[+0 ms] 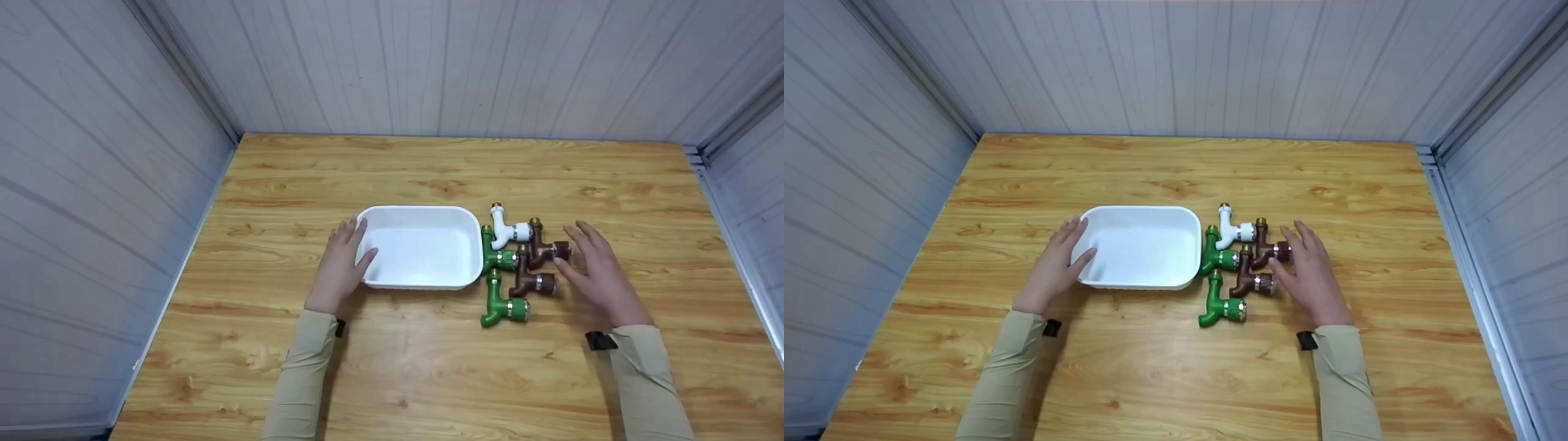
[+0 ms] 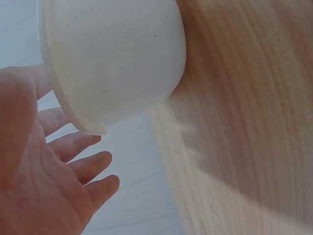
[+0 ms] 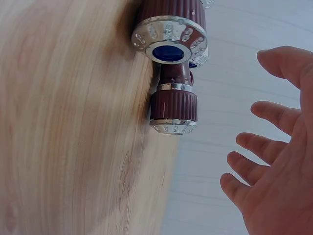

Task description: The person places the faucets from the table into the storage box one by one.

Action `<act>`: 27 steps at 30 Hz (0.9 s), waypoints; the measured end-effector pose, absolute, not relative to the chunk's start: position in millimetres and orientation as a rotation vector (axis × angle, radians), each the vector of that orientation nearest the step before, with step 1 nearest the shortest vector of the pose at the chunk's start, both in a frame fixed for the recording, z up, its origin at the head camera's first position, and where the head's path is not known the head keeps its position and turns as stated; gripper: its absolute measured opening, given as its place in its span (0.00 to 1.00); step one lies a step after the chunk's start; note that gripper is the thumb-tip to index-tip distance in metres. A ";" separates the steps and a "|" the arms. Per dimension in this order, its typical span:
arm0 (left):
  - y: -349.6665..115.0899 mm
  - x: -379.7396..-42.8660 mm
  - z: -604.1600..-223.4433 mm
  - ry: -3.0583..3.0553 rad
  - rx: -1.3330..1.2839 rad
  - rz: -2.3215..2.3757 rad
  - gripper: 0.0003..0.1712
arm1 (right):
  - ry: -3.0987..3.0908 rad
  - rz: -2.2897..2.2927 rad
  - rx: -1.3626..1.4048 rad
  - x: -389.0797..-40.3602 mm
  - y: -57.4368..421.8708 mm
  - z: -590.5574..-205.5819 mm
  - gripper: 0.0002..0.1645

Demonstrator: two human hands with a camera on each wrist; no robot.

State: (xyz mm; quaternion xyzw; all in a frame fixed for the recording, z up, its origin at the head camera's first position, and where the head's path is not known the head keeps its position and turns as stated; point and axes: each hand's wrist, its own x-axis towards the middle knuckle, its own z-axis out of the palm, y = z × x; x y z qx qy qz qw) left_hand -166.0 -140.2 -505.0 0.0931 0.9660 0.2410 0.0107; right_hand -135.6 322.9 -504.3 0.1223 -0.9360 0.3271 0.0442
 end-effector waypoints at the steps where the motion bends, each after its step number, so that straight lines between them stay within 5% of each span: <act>1: -140.8 -166.0 -505.6 3.015 0.292 0.762 0.37 | -2.865 1.019 0.368 -135.3 323.4 -504.3 0.40; 27: -150.4 -164.5 -513.2 2.869 0.249 1.264 0.33 | -2.742 1.472 0.344 -122.1 314.4 -489.2 0.34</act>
